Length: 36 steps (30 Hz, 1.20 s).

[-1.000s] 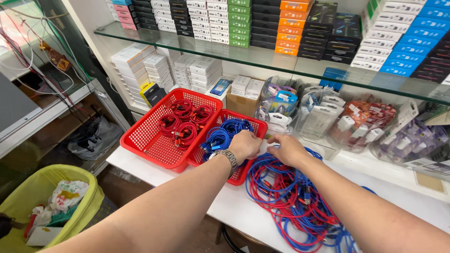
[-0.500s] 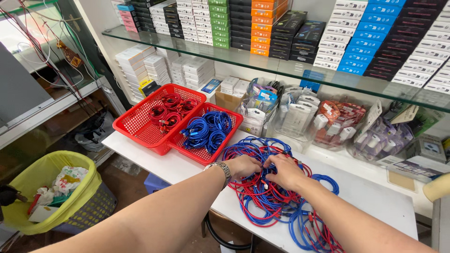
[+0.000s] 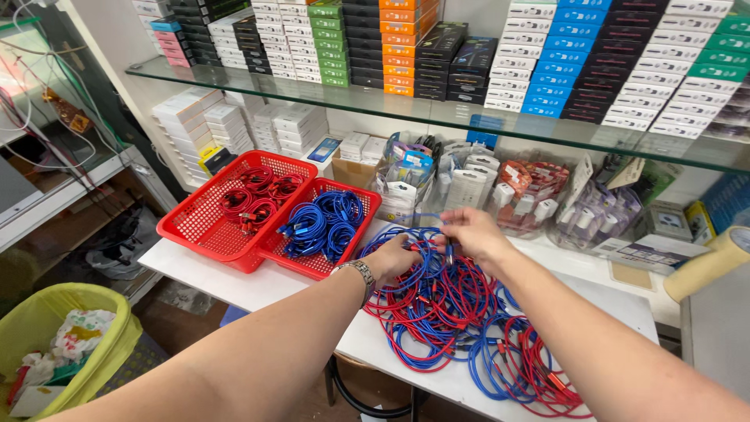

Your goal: The person untangles and coils red and blue USB cables, then places them into red plastic baskets on a white table. The person handles the cables one at a time, separating them by color and organizing them into the baskets.

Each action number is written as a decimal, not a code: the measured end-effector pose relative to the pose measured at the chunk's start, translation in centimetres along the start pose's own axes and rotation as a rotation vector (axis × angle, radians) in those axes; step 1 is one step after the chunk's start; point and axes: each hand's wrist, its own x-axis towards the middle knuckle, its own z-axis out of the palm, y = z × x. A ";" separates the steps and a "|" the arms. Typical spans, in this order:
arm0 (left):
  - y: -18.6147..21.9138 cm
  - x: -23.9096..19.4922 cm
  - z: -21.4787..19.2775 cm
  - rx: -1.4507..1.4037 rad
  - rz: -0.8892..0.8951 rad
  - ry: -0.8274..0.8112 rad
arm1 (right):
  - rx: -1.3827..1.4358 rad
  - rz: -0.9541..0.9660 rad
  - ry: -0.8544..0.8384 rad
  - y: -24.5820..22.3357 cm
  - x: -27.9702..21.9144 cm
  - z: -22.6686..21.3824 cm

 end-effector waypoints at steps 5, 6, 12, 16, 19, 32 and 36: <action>2.8 -0.9 0.3 -0.123 0.057 0.083 | 0.165 -0.110 -0.156 -7.7 -1.6 -1.7; 3.3 -1.0 0.5 -0.107 0.089 0.055 | 0.191 -0.110 -0.202 -8.7 -2.0 -2.2; 7.2 -1.4 -1.3 -0.874 0.320 -0.327 | 0.247 -0.137 -0.039 -9.5 -1.8 -6.7; 8.4 -0.8 -6.2 -1.472 0.419 -0.557 | 0.178 -0.064 0.298 -3.1 -0.5 -13.8; 8.0 0.5 -10.6 -1.595 0.236 -0.291 | 0.360 0.027 0.607 2.4 -0.8 -20.3; 8.8 -3.8 0.4 -0.302 0.391 -0.330 | 0.205 0.256 -0.265 -4.8 -4.0 -5.1; 8.1 -7.0 3.8 -0.039 0.390 -0.489 | -0.013 0.199 -0.373 -8.5 -4.2 -3.0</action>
